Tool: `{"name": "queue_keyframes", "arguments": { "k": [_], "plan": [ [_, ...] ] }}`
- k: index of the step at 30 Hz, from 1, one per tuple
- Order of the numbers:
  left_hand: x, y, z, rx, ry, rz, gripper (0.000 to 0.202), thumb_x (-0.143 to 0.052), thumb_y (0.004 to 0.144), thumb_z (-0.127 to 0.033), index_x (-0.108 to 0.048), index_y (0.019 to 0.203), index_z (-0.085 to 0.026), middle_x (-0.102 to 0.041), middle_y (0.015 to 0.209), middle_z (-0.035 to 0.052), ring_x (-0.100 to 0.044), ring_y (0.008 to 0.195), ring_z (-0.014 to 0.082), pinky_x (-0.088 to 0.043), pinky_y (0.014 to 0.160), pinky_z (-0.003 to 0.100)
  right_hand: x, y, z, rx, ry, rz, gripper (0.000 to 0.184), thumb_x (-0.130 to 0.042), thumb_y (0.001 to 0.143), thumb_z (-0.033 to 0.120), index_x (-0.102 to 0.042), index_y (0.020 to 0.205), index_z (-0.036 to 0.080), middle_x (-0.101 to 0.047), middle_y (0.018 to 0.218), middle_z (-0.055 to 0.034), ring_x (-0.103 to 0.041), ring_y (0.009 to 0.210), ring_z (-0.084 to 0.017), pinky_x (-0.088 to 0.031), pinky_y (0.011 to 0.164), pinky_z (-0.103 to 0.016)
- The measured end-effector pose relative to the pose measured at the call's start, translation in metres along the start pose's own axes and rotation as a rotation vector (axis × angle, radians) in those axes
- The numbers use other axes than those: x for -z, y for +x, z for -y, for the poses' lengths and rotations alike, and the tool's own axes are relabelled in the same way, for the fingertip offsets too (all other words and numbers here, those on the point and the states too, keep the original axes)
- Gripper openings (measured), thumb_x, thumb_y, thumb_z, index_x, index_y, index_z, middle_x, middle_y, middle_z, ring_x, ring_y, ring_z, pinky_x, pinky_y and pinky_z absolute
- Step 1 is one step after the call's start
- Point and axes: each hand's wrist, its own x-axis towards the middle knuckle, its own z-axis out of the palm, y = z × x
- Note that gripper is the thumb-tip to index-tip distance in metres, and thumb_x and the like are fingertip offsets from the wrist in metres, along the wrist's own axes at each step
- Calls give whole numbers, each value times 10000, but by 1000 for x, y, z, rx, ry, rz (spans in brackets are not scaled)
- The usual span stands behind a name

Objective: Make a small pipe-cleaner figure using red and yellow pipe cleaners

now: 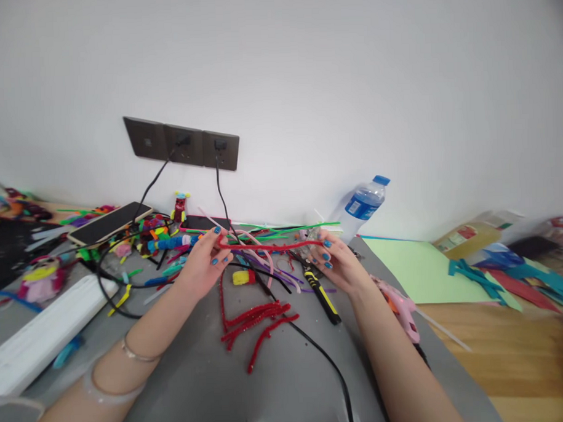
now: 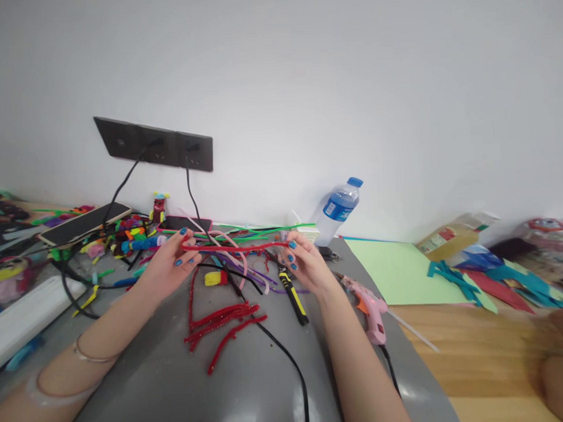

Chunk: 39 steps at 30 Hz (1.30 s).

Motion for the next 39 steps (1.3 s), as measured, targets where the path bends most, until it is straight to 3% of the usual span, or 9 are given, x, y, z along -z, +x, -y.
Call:
{"name": "queue_keyframes", "arguments": {
  "k": [3, 7, 12, 16, 19, 22, 26, 30, 39],
  "plan": [
    [2, 1, 0, 139, -111, 78, 113, -696, 823, -237, -648, 766, -151, -463, 552, -69, -293, 402, 26, -307, 408, 174, 7, -2, 1, 23, 90, -45, 309, -814, 680, 401, -549, 769, 269, -405, 521, 82, -414, 511, -110, -463, 617, -287],
    [4, 4, 3, 162, -137, 103, 98, -686, 833, -230, -643, 778, -162, -468, 575, -57, -346, 439, 42, -337, 432, 179, 12, -5, 3, 89, 117, -120, 362, -845, 608, 501, -586, 779, 315, -463, 576, 57, -506, 639, -165, -489, 695, -350],
    [8, 2, 11, 55, 153, 218, 173, -724, 805, -318, -656, 823, -160, -469, 554, -55, -386, 471, 62, -369, 486, 189, 3, -8, 9, 98, 145, -27, 432, -843, 593, 550, -521, 614, 262, -427, 620, 38, -431, 598, -149, -447, 614, -323],
    [8, -4, 22, -26, 496, 400, 211, -673, 852, -388, -661, 905, -184, -534, 562, -39, -455, 509, 86, -343, 504, 199, -8, -10, 6, -68, 110, 133, 334, -862, 621, 456, -616, 651, 231, -516, 677, 26, -470, 585, -112, -419, 567, -266],
    [5, -8, 28, -90, 653, 438, 220, -695, 830, -390, -691, 841, -171, -659, 793, 25, -567, 701, 117, -420, 645, 222, -20, -11, -4, -267, -4, 229, 270, -845, 673, 401, -702, 755, 187, -608, 698, 1, -511, 568, -93, -423, 544, -235],
    [6, -7, 31, -118, 737, 494, 226, -696, 825, -381, -734, 842, -158, -689, 906, 59, -605, 841, 163, -450, 769, 264, -32, -14, -13, -311, -69, 263, 270, -843, 681, 367, -710, 799, 165, -679, 753, -21, -562, 593, -84, -421, 538, -200],
    [8, -7, 35, -58, 727, 514, 198, -694, 830, -345, -737, 903, -167, -711, 914, 57, -624, 836, 169, -468, 788, 277, -46, -15, -19, -304, -133, 240, 259, -828, 701, 350, -670, 788, 164, -696, 684, 0, -553, 525, -64, -374, 486, -171],
    [5, -10, 39, -32, 687, 526, 184, -710, 812, -333, -722, 862, -156, -696, 870, 50, -636, 813, 175, -485, 796, 291, -56, -16, -23, -321, -139, 252, 297, -836, 687, 342, -614, 774, 165, -710, 686, -3, -599, 551, -86, -427, 531, -188],
    [0, -14, 46, -1, 620, 426, 234, -752, 761, -343, -635, 725, -143, -642, 759, 18, -567, 714, 137, -436, 706, 245, -64, -15, -33, -234, -106, 205, 350, -857, 645, 343, -551, 682, 177, -604, 556, 59, -515, 492, -71, -384, 519, -194]
  ]
}}
